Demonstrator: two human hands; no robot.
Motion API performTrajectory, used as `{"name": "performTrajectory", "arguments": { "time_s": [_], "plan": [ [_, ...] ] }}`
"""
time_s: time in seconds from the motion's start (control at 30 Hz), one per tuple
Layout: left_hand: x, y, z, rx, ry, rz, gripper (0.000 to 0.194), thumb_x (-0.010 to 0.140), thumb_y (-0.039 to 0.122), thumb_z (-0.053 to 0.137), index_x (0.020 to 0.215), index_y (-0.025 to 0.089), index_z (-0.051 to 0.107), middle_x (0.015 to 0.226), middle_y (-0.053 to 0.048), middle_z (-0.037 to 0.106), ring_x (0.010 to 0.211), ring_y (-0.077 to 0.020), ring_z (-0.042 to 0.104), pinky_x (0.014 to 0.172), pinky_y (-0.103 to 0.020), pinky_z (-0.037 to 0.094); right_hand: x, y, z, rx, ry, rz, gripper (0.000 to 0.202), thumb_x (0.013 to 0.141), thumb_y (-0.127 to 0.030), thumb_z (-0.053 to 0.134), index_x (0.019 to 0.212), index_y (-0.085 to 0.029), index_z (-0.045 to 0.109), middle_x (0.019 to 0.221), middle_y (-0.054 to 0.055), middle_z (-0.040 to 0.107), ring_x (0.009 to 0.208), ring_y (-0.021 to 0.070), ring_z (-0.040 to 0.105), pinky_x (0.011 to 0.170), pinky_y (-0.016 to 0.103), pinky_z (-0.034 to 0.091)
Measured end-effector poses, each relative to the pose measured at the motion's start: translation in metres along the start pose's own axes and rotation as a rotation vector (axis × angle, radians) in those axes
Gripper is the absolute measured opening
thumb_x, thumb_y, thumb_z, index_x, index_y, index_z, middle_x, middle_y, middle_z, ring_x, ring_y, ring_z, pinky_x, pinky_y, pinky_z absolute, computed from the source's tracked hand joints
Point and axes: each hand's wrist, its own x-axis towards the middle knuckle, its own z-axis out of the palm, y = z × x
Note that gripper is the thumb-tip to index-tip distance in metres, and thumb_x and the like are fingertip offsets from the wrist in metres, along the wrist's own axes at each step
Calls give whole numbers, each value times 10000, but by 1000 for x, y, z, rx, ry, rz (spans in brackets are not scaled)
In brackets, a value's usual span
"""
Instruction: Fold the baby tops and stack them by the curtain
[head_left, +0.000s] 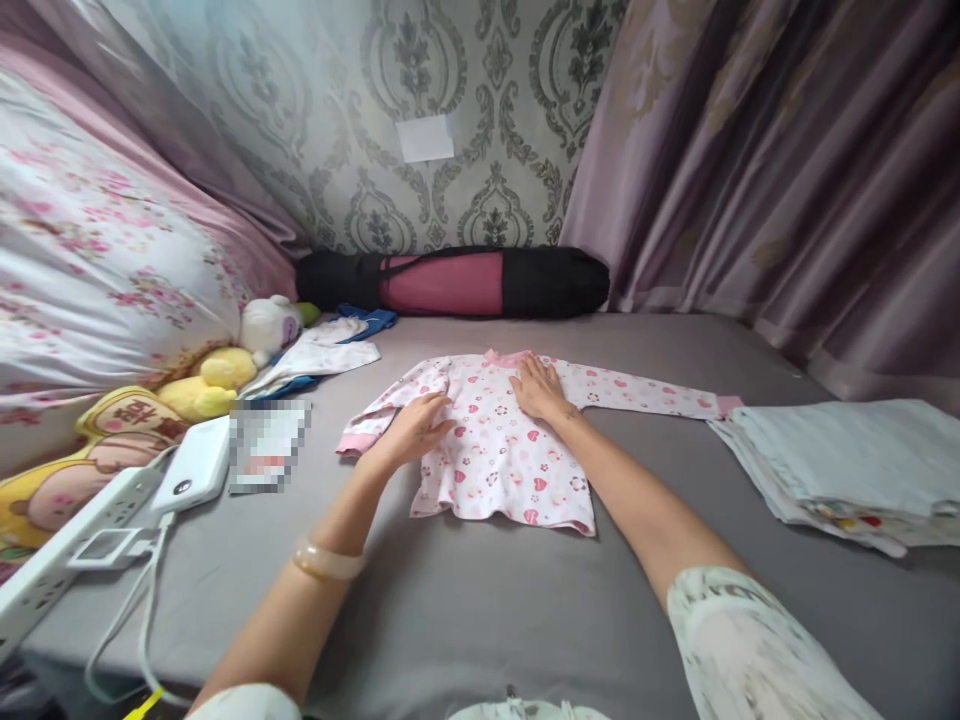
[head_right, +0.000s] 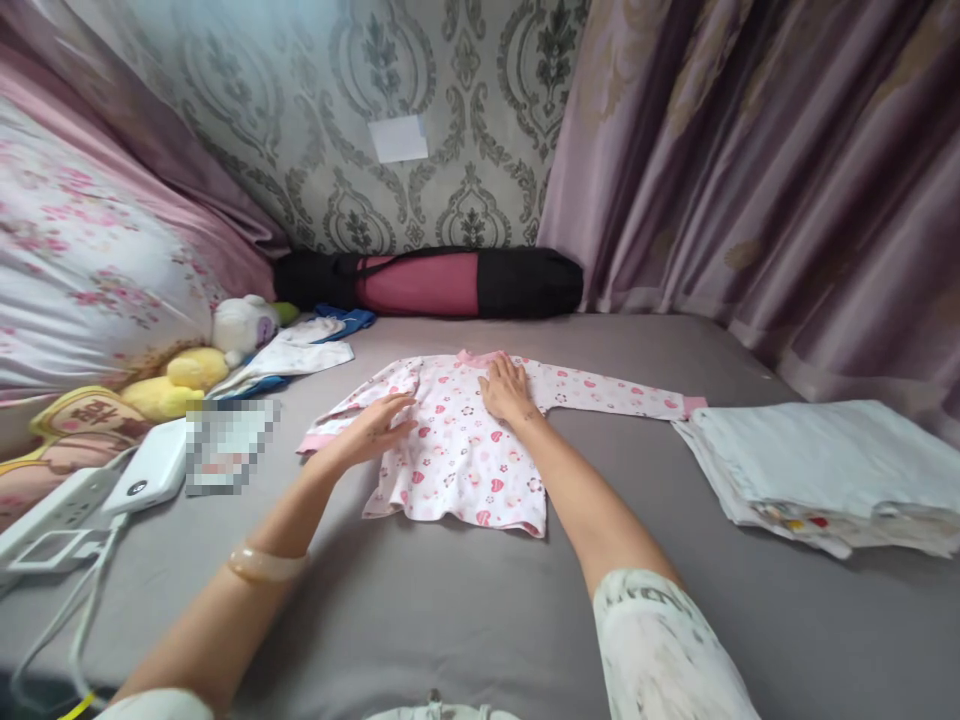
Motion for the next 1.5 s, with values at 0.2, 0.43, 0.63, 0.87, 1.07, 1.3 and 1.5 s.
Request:
{"name": "performTrajectory", "arguments": {
  "time_s": [0.2, 0.43, 0.63, 0.87, 1.07, 1.3, 1.5],
  "plan": [
    [-54, -29, -14, -25, 138, -196, 410, 875, 403, 487, 1243, 263, 602, 1319, -81, 595, 1220, -243, 540, 1062, -360, 413, 15, 9, 8, 18, -50, 62, 620, 1001, -417, 219, 1536, -106, 254, 1634, 112, 157, 1505, 224, 79, 1199, 504, 77],
    [-78, -76, -25, 76, 288, -645, 475, 843, 461, 517, 1195, 156, 614, 1093, -133, 667, 1020, -257, 621, 932, -362, 472, 23, -5, 4, -20, 35, 22, 515, 953, -304, 341, 1437, -142, 408, 1559, 146, 338, 1456, 268, 229, 1159, 532, 171],
    [-67, -72, -34, -90, 202, -808, 528, 715, 572, 656, 1037, 154, 639, 938, -90, 707, 929, -253, 644, 729, -281, 471, 37, -59, 11, 42, 46, -159, 460, 940, -223, 330, 1370, -156, 479, 1479, 138, 456, 1395, 260, 343, 1132, 454, 260],
    [-51, -84, -43, -209, 111, -865, 254, 687, 364, 690, 835, 158, 671, 642, -15, 629, 677, -193, 620, 533, -239, 393, 58, -101, 28, 154, -14, -218, 495, 932, -168, 304, 1393, -126, 482, 1483, 120, 468, 1370, 207, 402, 1120, 332, 305],
    [-31, -96, -69, 270, 300, -715, 270, 829, 234, 529, 1003, 220, 735, 1042, -118, 666, 1045, -288, 608, 792, -336, 488, 53, -110, 36, 129, -4, -123, 478, 973, -255, 301, 1411, -164, 472, 1518, 101, 428, 1409, 220, 351, 1152, 363, 247],
    [-10, -101, -86, 266, 427, -832, 314, 901, 276, 452, 1072, 216, 708, 946, -127, 708, 986, -297, 651, 861, -401, 489, 42, -116, 36, 83, -13, -128, 559, 1013, -379, 220, 1471, -107, 390, 1573, 132, 334, 1455, 242, 257, 1179, 403, 170],
    [4, -141, -75, -349, 722, -653, 263, 736, 173, 605, 987, 180, 683, 772, -32, 645, 825, -207, 645, 825, -337, 519, 42, -120, 38, 55, -32, -103, 615, 1014, -432, 192, 1518, -103, 319, 1598, 116, 280, 1473, 239, 202, 1186, 417, 125]
  ]
}}
